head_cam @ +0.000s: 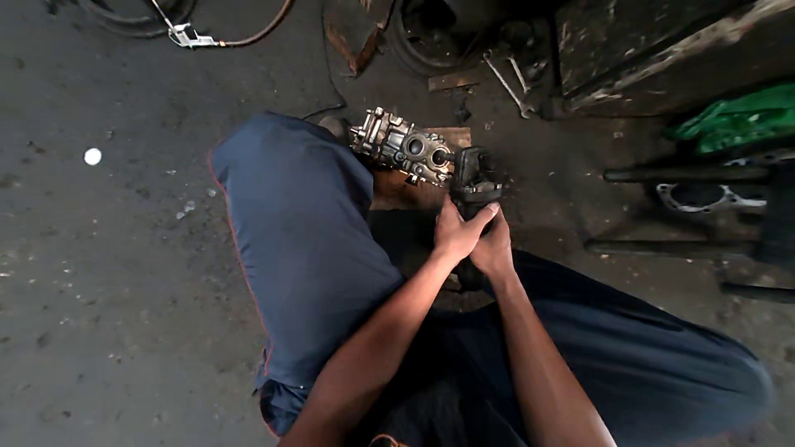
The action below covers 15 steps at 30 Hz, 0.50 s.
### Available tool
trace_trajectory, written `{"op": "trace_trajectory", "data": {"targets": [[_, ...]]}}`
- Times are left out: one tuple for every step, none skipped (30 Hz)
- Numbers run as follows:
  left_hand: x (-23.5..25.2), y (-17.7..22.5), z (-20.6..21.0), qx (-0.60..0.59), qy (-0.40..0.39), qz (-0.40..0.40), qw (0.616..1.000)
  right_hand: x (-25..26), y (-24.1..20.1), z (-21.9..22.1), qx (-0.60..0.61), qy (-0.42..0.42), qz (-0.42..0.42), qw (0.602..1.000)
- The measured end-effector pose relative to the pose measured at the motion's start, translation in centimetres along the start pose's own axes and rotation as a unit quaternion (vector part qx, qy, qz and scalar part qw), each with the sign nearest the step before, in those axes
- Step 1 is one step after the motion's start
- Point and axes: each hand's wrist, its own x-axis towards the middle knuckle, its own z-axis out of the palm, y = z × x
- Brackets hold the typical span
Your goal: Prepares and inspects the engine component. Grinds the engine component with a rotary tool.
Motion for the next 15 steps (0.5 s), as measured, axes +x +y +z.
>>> {"op": "trace_trajectory", "data": {"targets": [[0.2,-0.1,-0.1,-0.004,0.000,0.000,1.000,0.1,0.0,0.2,-0.003,0.000,0.001,1.000],[0.3,-0.1,-0.2,-0.009,0.001,0.000,1.000,0.2,0.0,0.3,-0.005,0.000,0.001,1.000],[0.4,-0.2,-0.3,-0.016,0.002,0.001,1.000,0.3,0.0,0.5,-0.011,0.000,0.000,1.000],[0.6,-0.3,-0.4,-0.023,0.004,0.001,1.000,0.3,0.1,0.7,-0.018,0.001,0.001,1.000],[0.7,-0.3,-0.5,-0.029,0.006,0.001,1.000,0.4,0.1,0.9,-0.025,0.003,0.004,1.000],[0.8,-0.3,-0.6,-0.032,0.007,-0.001,0.999,0.4,0.1,1.1,-0.030,0.005,0.003,1.000],[0.9,-0.4,-0.7,-0.034,0.009,-0.002,0.999,0.4,0.1,1.3,-0.032,0.009,0.000,0.999],[1.1,-0.6,-0.7,-0.030,0.010,-0.003,0.999,0.4,0.1,1.5,-0.029,0.011,-0.002,1.000],[1.2,-0.8,-0.8,-0.024,0.012,-0.002,1.000,0.4,0.0,1.7,-0.021,0.012,-0.006,1.000],[1.3,-0.8,-0.8,-0.019,0.013,-0.001,1.000,0.5,0.1,1.9,-0.012,0.011,-0.011,1.000],[1.3,-0.9,-0.9,-0.018,0.015,0.000,1.000,0.5,0.1,2.1,-0.007,0.012,-0.016,1.000],[1.4,-0.9,-1.0,-0.021,0.017,0.001,1.000,0.6,0.1,2.3,-0.007,0.014,-0.016,1.000],[1.5,-1.0,-1.1,-0.025,0.019,0.002,0.999,0.6,0.0,2.3,-0.012,0.014,-0.011,1.000],[1.5,-1.1,-1.1,-0.028,0.021,0.003,0.999,0.5,-0.1,2.4,-0.020,0.014,-0.006,1.000],[1.5,-1.2,-1.1,-0.024,0.021,0.005,0.999,0.4,-0.3,2.4,-0.025,0.014,-0.002,1.000]]}}
